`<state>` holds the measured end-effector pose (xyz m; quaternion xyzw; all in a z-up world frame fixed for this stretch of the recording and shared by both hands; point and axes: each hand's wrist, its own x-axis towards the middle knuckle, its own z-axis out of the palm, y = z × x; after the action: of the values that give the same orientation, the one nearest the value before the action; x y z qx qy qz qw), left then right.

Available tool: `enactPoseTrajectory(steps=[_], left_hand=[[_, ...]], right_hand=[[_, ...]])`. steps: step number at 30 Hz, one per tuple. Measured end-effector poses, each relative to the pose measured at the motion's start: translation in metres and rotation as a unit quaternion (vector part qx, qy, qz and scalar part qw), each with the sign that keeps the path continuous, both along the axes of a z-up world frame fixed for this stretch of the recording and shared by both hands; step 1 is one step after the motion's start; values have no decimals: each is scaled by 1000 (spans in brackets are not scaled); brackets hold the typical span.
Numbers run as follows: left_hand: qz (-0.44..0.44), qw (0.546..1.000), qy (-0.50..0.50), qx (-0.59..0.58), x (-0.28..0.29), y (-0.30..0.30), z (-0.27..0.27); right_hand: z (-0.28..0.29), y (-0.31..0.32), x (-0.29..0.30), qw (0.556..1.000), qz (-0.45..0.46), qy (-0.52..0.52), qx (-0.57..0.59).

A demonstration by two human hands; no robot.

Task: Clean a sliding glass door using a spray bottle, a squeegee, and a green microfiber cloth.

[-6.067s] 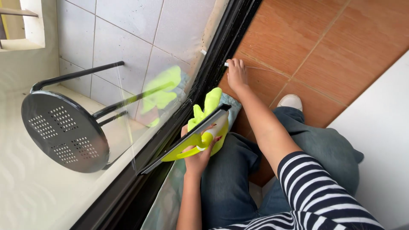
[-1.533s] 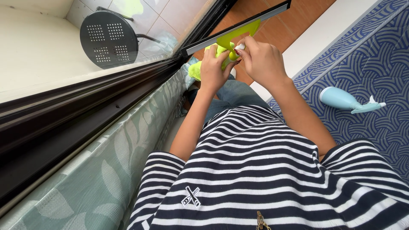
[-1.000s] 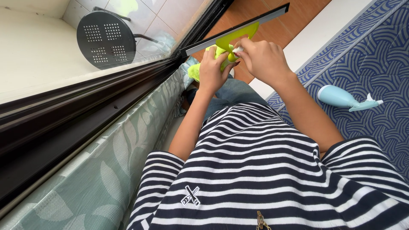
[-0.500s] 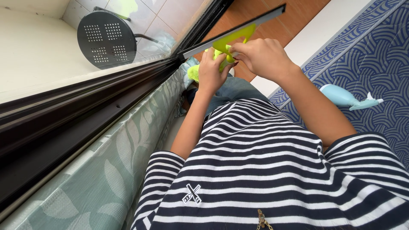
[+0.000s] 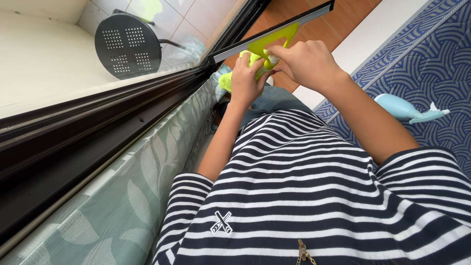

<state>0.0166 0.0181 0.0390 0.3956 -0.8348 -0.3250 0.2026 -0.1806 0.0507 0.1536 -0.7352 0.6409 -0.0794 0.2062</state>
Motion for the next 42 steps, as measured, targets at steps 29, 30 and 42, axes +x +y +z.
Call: enactPoseTrajectory(steps=[29,30,42], left_hand=[[-57,998,24,-2,-6,9,3],[-55,998,24,-3,-7,10,2],[-86,996,22,22,-10,20,-11]], right_hand=[[-16,28,-5,994,-65,63,55],[-9,26,-2,995,-64,63,54],[-17,44,-14,992,-64,51,94]])
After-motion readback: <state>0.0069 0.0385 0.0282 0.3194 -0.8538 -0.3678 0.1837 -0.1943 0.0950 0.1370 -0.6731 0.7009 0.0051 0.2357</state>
